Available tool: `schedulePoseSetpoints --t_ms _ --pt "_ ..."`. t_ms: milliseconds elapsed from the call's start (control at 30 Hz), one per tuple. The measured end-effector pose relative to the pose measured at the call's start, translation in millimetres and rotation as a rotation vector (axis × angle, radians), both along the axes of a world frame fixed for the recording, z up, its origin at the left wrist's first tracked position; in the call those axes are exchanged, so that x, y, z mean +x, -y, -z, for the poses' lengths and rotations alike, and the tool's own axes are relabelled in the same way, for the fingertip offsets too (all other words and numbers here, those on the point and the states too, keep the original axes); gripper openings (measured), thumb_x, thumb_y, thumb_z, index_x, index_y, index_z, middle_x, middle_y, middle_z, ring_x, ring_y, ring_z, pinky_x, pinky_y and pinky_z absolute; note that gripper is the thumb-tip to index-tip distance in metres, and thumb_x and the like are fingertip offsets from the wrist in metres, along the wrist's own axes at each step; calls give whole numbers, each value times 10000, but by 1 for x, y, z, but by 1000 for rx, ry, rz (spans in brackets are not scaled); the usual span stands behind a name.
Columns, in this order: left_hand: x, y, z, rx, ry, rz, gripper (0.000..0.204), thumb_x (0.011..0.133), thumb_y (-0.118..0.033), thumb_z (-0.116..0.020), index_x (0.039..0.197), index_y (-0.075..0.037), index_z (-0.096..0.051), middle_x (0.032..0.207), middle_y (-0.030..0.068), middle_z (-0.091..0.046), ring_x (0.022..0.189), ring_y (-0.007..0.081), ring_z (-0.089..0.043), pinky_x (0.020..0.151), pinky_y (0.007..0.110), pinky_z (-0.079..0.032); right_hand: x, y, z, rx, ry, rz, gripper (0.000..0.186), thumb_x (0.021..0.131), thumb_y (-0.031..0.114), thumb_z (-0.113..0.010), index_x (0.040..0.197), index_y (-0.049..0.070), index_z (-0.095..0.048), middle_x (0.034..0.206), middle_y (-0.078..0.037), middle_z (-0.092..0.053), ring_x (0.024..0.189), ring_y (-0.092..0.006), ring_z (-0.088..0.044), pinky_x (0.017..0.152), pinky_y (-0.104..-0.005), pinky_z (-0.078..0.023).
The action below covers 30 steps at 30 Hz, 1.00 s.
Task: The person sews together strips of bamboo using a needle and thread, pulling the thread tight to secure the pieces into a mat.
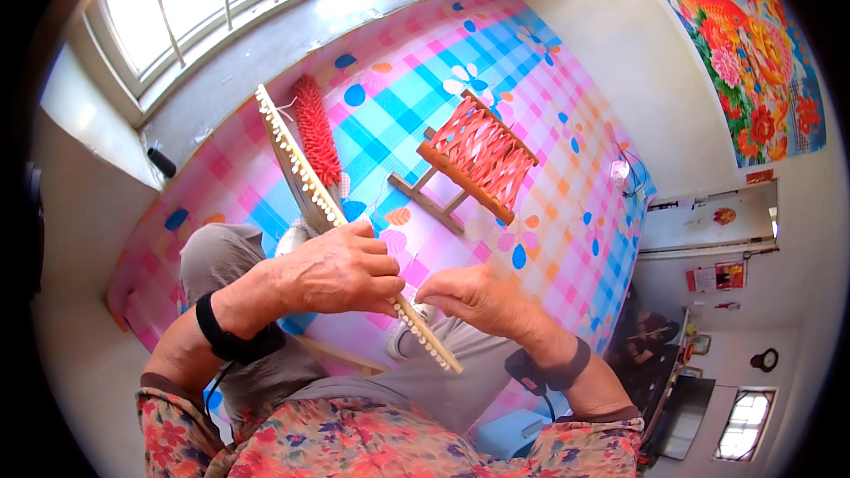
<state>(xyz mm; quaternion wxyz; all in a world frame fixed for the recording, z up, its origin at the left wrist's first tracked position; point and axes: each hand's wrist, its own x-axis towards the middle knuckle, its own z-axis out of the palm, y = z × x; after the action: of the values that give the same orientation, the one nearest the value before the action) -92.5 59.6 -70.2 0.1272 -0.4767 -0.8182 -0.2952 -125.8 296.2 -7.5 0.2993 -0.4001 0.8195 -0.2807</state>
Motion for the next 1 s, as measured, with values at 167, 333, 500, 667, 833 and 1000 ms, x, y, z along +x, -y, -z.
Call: schedulePoseSetpoints --t_ms 167,333,500,667,833,1000 --pt "10 1 4 62 -26 -6 178 788 -285 -639 769 -140 -539 716 -20 -481 723 151 -529 694 338 -379 6 5 -2 31 135 18 105 868 83 -609 956 40 -649 821 -96 -654 731 -239 -643 657 -312 -503" --pt "15 4 5 48 -56 2 185 782 -283 -641 764 -130 -538 716 -20 -479 709 148 -515 650 318 -372 13 4 9 -32 129 19 105 874 103 -602 948 44 -648 806 -113 -645 724 -272 -639 648 -328 -501" --pt "20 9 4 -23 -24 26 262 752 -304 -689 891 -114 -572 824 -18 -523 769 140 -531 697 317 -398 23 13 15 -113 74 -27 126 877 122 -599 973 49 -637 788 -140 -636 740 -314 -642 649 -362 -505" --pt "27 14 3 -41 -33 15 262 744 -297 -685 896 -113 -576 818 -16 -522 769 144 -535 691 317 -404 35 22 11 -6 73 35 338 893 142 -571 1209 51 -495 781 -195 -627 728 -372 -637 633 -424 -504" --pt "31 13 5 -16 -31 -4 251 732 -272 -693 891 -113 -581 800 -11 -523 777 146 -545 704 319 -420 51 33 13 -45 59 80 391 918 168 -528 1258 7 -424 783 -212 -630 711 -379 -640 615 -436 -500" --pt "27 7 11 52 -74 -48 197 759 -259 -671 843 -123 -556 767 -1 -486 737 154 -518 693 323 -391 59 36 13 133 -166 121 376 919 177 -538 1224 -23 -446 795 -204 -628 719 -354 -644 611 -428 -502"
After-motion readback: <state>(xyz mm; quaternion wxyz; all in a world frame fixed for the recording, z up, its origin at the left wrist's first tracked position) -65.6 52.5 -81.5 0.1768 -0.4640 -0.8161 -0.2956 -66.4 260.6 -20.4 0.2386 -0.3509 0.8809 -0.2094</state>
